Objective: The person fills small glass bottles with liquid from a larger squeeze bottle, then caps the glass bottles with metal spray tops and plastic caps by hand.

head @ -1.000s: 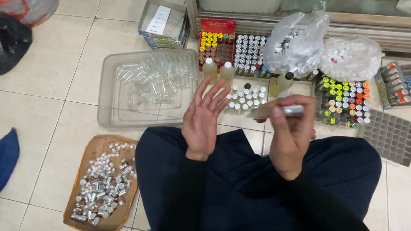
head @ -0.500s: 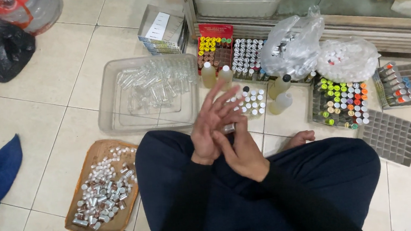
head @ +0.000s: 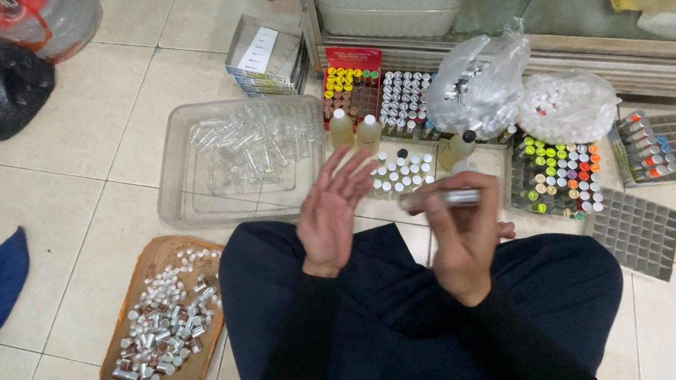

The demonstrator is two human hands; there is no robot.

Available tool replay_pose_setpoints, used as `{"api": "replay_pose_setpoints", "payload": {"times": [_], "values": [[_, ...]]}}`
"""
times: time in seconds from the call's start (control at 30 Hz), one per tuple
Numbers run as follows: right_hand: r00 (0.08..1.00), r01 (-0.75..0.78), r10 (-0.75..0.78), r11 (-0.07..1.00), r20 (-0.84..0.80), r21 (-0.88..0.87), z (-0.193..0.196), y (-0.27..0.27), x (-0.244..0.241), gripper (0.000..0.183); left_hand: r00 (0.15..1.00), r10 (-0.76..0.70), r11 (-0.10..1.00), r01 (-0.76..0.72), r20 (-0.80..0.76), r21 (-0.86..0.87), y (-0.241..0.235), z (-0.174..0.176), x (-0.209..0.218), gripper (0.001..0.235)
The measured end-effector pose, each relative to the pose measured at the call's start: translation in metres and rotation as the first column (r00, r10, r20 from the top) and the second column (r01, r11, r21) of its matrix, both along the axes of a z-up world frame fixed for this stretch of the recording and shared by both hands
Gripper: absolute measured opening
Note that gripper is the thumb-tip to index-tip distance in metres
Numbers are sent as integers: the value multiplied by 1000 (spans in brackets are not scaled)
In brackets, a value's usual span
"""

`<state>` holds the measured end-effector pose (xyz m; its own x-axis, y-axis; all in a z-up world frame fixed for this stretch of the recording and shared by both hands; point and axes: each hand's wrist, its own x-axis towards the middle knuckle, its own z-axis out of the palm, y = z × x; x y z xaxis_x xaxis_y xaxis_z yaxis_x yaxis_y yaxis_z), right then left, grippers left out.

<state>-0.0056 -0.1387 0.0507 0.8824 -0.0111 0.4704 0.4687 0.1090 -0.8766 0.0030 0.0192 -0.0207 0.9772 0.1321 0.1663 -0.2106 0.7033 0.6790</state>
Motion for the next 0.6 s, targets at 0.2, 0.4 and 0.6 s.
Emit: {"api": "replay_pose_setpoints", "payload": {"times": [0.2,0.4,0.6], "values": [[974,-223,197,928,-113,-299,-79,29,1,33,1000,-18,995,18,4,97,-27,31,-7,96],[996,-13,-2,986,89,167,-6,1,8,21,998,43,995,-47,-46,-83,3,-8,6,75],[969,-211,189,969,-160,-130,-63,25,7,26,999,-36,998,38,-32,45,-30,27,6,76]]}}
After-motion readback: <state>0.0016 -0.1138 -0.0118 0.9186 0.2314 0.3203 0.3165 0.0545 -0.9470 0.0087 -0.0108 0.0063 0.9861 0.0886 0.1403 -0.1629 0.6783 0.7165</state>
